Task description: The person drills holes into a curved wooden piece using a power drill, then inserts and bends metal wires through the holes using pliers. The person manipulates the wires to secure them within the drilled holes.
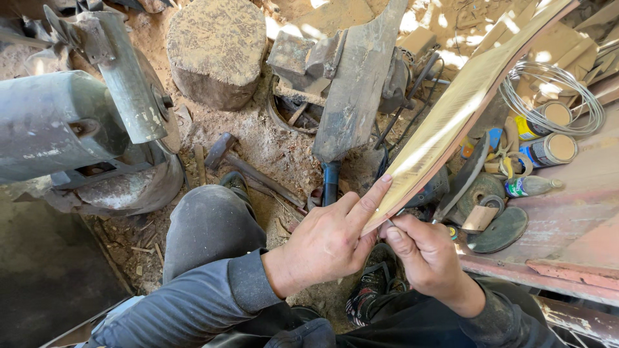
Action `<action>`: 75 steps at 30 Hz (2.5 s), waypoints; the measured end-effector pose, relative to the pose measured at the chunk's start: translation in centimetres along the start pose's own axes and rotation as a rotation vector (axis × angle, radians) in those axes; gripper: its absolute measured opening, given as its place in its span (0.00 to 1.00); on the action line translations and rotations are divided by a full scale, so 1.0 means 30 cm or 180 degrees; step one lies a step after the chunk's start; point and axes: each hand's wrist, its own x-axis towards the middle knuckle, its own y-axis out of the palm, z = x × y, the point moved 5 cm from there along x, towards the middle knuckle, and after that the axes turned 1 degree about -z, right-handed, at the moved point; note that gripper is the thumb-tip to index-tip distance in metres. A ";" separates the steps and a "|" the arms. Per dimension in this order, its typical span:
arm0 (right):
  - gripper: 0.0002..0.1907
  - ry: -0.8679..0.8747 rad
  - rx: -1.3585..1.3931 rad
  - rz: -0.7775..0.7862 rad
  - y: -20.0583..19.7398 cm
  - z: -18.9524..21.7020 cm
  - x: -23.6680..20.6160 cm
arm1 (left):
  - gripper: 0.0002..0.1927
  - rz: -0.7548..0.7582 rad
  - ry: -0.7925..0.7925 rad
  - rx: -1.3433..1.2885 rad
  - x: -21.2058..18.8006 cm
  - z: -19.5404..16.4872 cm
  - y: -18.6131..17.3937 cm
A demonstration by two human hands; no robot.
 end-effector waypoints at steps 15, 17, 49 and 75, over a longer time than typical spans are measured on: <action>0.08 -0.0812 -0.0951 -0.0237 -0.066 0.077 0.040 | 0.46 0.0220 0.0403 -0.0562 0.026 -0.036 -0.025; 0.06 -0.1206 -0.1813 -0.0420 -0.109 0.112 0.072 | 0.47 0.0349 0.0353 -0.1421 0.056 -0.027 -0.036; 0.08 0.1246 -0.1611 0.2637 1.029 -0.572 -0.168 | 0.44 -0.1818 -0.0733 -0.4265 0.074 0.150 -0.084; 0.07 0.1754 -0.0191 -0.1574 0.273 -0.290 -0.089 | 0.42 -0.2051 -0.1002 -0.5059 -0.249 0.055 0.168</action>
